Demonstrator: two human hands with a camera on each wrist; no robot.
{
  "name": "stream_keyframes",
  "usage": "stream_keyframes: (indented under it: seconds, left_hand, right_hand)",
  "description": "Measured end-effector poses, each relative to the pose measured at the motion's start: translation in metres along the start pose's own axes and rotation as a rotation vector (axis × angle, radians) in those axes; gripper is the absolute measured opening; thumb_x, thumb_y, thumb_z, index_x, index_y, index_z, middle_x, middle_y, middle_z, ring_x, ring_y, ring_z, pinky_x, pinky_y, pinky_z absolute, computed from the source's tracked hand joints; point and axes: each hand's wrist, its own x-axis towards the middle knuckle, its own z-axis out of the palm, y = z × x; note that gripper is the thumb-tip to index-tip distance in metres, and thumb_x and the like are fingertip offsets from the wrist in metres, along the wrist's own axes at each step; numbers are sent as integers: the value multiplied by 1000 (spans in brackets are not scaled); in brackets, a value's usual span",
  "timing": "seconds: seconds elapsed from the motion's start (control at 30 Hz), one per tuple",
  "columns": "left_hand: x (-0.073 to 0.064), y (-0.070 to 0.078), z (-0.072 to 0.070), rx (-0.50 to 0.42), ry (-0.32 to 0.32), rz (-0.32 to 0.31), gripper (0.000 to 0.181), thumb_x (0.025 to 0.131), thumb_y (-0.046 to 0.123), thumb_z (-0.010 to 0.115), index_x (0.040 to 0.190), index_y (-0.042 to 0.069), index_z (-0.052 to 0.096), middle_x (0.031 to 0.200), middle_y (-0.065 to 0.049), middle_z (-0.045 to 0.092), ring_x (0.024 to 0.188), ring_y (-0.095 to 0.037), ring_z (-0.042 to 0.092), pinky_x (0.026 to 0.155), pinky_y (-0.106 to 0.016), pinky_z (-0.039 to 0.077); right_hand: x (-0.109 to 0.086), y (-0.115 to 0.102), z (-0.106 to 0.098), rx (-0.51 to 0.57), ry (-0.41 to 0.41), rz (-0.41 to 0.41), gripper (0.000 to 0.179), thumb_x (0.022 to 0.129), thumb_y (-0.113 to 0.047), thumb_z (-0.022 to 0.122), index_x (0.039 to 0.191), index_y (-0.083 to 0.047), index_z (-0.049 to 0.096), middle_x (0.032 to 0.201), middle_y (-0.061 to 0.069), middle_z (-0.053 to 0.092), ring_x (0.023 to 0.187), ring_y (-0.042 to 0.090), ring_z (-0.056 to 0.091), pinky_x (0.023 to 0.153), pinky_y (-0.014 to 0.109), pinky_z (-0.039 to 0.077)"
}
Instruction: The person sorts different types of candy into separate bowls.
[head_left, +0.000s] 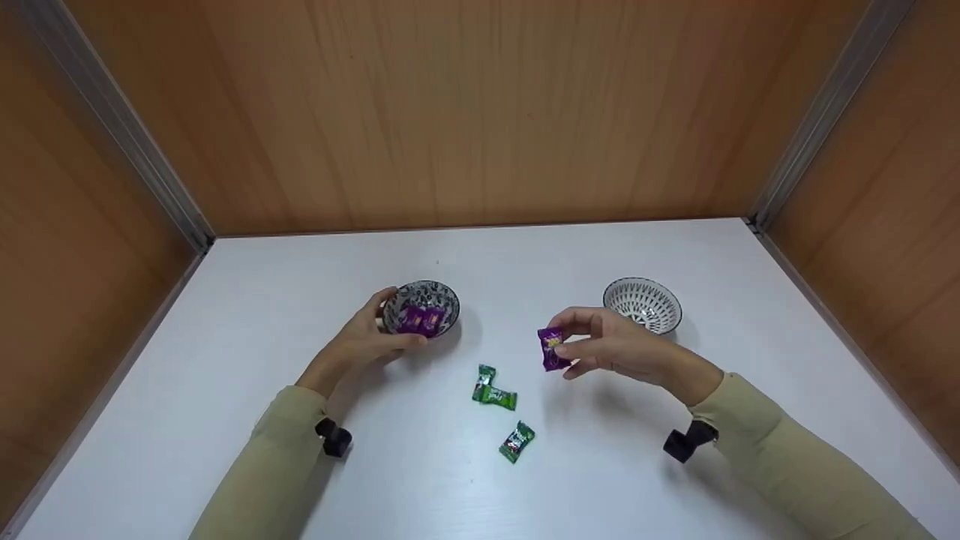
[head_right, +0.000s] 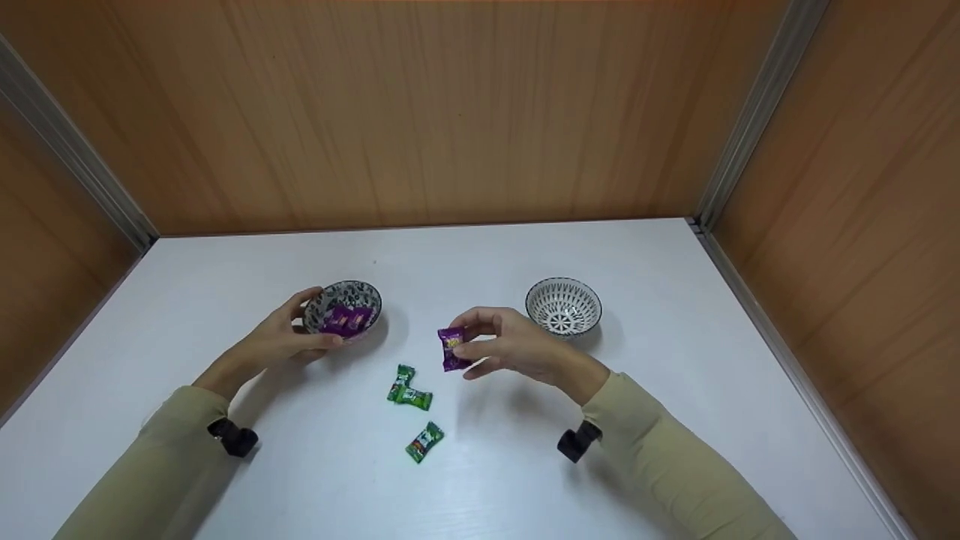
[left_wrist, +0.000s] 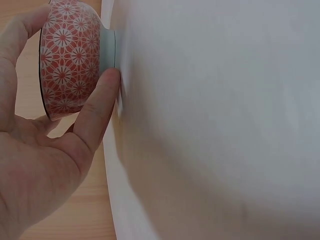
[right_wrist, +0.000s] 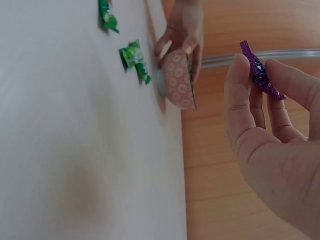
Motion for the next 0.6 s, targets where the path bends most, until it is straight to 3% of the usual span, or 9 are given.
stream_keyframes:
  seconds: [0.3, 0.6]
  left_hand:
    - [-2, 0, -1, 2, 3, -1, 122, 71, 40, 94, 163, 20, 15, 156, -19, 32, 139, -38, 38, 110, -52, 41]
    - [-3, 0, -2, 39, 19, -17, 125, 69, 44, 94, 163, 22, 15, 155, -20, 32, 140, -39, 36, 113, -54, 36]
  right_hand:
    - [18, -2, 2, 48, -4, -19, 29, 95, -6, 72, 121, 0, 61, 123, 21, 57, 112, 34, 65, 97, 56, 50]
    - [50, -5, 6, 85, 76, 2, 32, 94, -5, 73, 123, 3, 65, 126, 20, 61, 113, 31, 64, 100, 44, 52]
